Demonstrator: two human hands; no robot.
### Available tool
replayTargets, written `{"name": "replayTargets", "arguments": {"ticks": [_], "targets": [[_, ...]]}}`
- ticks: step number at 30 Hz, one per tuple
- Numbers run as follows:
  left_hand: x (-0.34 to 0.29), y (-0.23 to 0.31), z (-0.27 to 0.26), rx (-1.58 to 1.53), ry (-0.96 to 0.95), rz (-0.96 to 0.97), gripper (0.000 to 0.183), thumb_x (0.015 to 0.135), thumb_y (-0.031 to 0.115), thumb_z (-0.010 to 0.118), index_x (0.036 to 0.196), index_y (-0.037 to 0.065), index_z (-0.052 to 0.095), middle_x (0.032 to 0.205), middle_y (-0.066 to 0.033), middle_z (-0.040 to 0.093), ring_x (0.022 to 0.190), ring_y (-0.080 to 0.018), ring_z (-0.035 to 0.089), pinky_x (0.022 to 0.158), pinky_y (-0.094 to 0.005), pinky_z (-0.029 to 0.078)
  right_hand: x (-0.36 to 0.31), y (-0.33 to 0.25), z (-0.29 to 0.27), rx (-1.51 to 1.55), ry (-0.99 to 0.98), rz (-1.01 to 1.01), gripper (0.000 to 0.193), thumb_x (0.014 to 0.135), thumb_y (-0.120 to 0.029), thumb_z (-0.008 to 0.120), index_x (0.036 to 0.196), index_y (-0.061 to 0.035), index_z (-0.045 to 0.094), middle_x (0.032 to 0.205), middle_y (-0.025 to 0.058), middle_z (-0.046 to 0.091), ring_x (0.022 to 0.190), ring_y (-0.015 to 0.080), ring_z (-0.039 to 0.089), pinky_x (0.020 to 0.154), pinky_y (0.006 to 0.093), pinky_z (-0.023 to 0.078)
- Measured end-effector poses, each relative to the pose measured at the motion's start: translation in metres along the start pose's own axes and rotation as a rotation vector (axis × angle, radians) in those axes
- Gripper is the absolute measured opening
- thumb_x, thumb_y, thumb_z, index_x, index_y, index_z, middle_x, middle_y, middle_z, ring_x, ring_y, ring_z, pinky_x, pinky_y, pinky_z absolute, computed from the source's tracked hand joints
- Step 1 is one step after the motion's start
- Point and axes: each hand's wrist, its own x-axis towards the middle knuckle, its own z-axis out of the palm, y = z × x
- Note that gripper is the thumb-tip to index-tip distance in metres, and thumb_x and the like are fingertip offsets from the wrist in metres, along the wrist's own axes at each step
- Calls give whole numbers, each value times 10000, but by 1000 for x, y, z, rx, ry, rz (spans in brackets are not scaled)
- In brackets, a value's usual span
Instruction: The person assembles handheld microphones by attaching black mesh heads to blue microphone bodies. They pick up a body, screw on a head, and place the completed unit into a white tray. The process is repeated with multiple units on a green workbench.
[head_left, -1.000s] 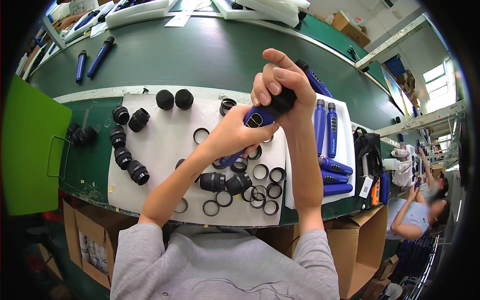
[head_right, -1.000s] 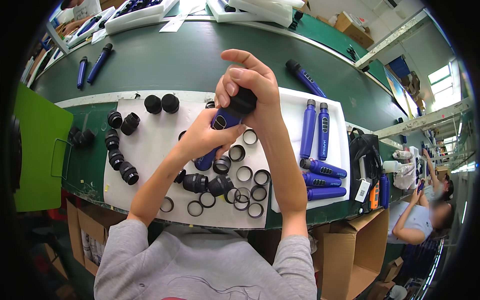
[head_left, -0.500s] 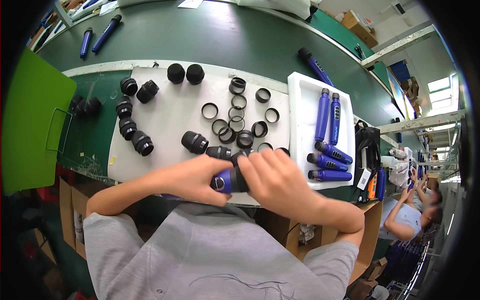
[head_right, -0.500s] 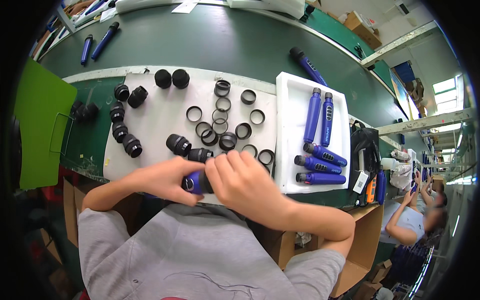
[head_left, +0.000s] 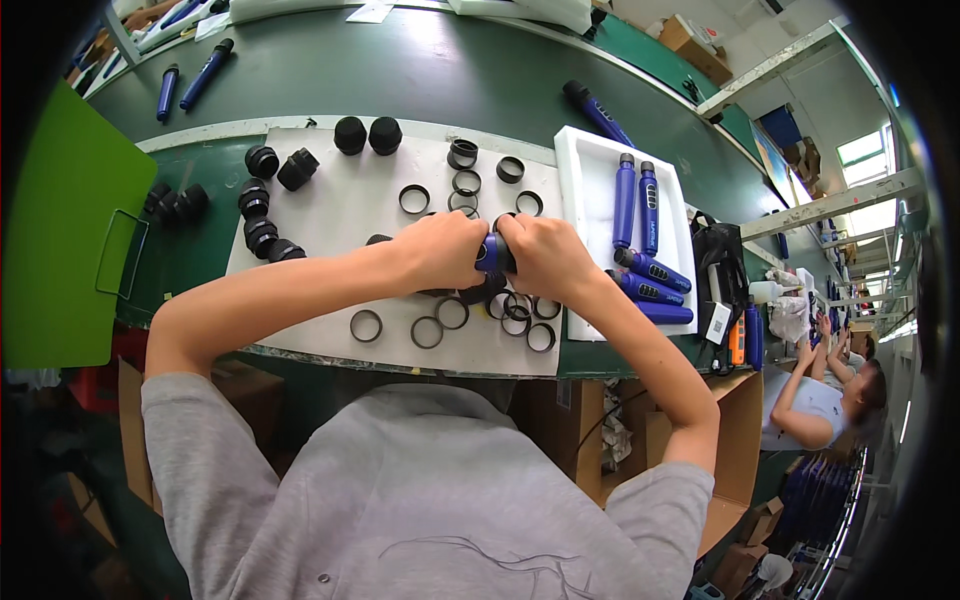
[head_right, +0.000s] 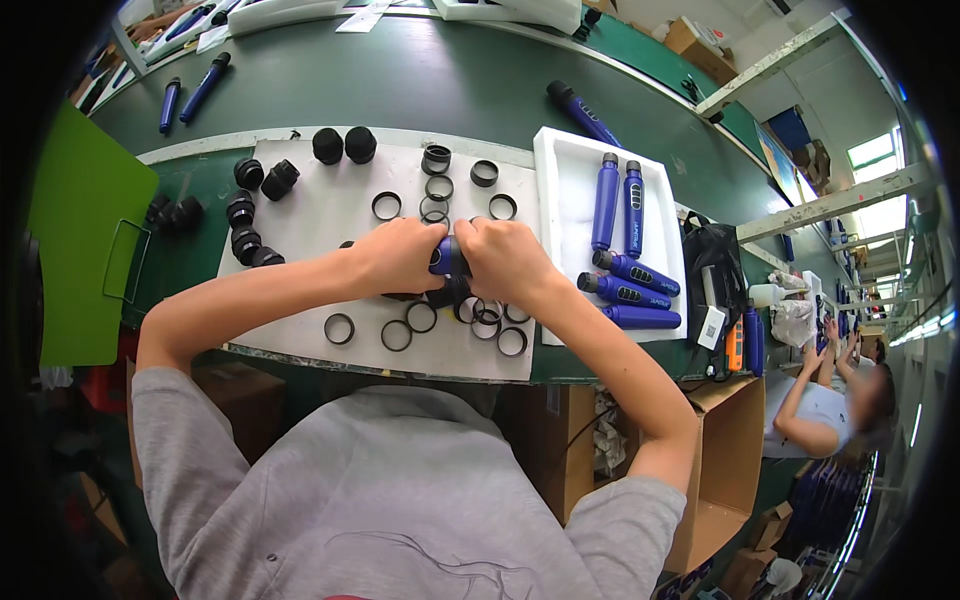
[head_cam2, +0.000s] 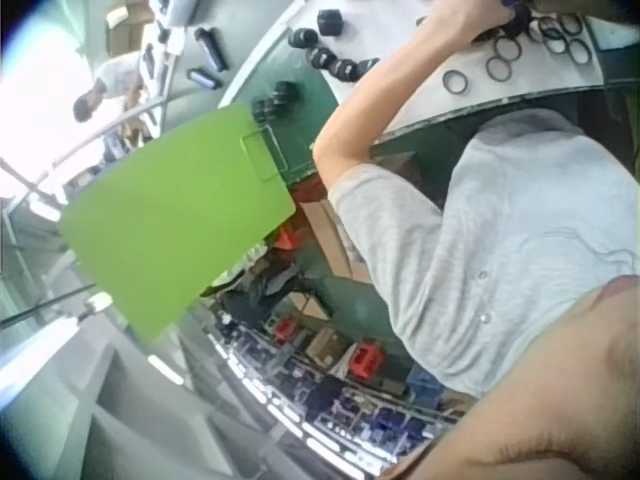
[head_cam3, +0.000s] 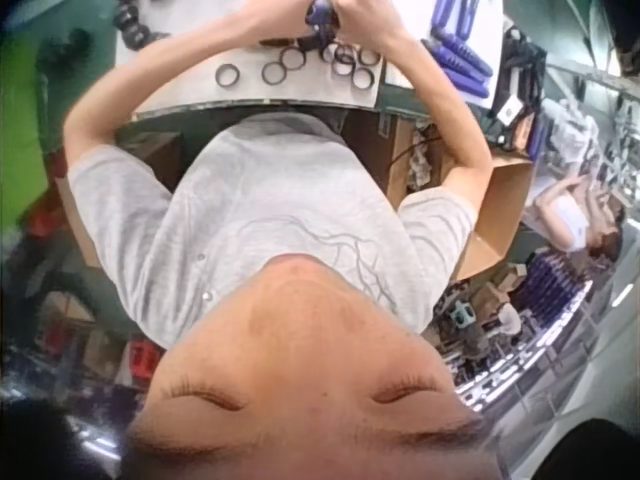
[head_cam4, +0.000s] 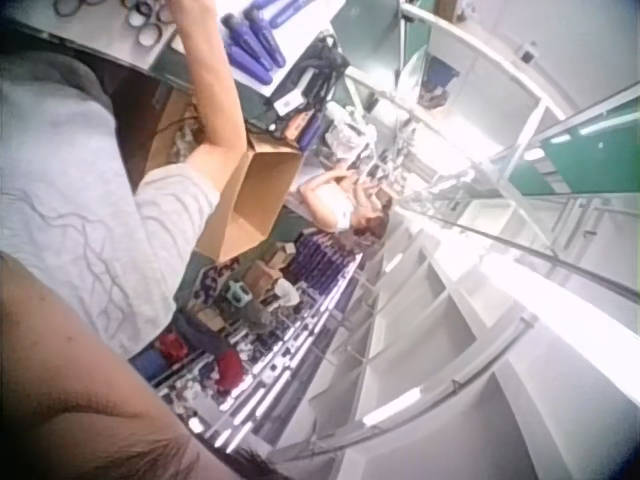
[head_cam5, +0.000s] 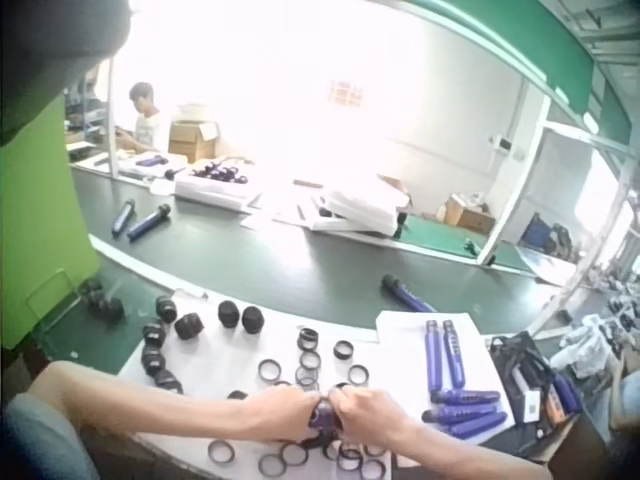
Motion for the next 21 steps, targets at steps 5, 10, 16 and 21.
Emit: {"name": "replayTargets", "arguments": {"ticks": [5,10,16,21], "targets": [[1,7,1,33,-10,-37,389,697,257,758,937,-16,620,821,-194,693,790,-390,685,734,-458,564,-1,3,-5,122,-84,17,321,568,-95,722,838,0,576,717,183,632,678,392,654,624,464,538],[-3,16,0,-1,-64,-70,391,715,256,752,956,-17,609,816,-197,690,777,-390,681,705,-474,553,0,7,-9,156,-208,71,305,571,-108,724,818,-11,573,723,184,638,692,400,649,641,464,527],[2,11,-14,104,171,43,375,743,248,734,941,-30,578,789,-203,677,742,-390,680,652,-480,539,-2,8,-18,139,165,14,446,663,-95,810,1035,-51,568,856,122,601,773,372,633,661,438,518],[-22,10,-34,-271,76,125,436,771,305,730,961,-47,557,789,-205,658,688,-336,676,618,-431,531,-4,-4,-36,69,358,-160,397,694,-70,750,1052,-36,583,845,104,579,790,300,613,683,397,517]]}}
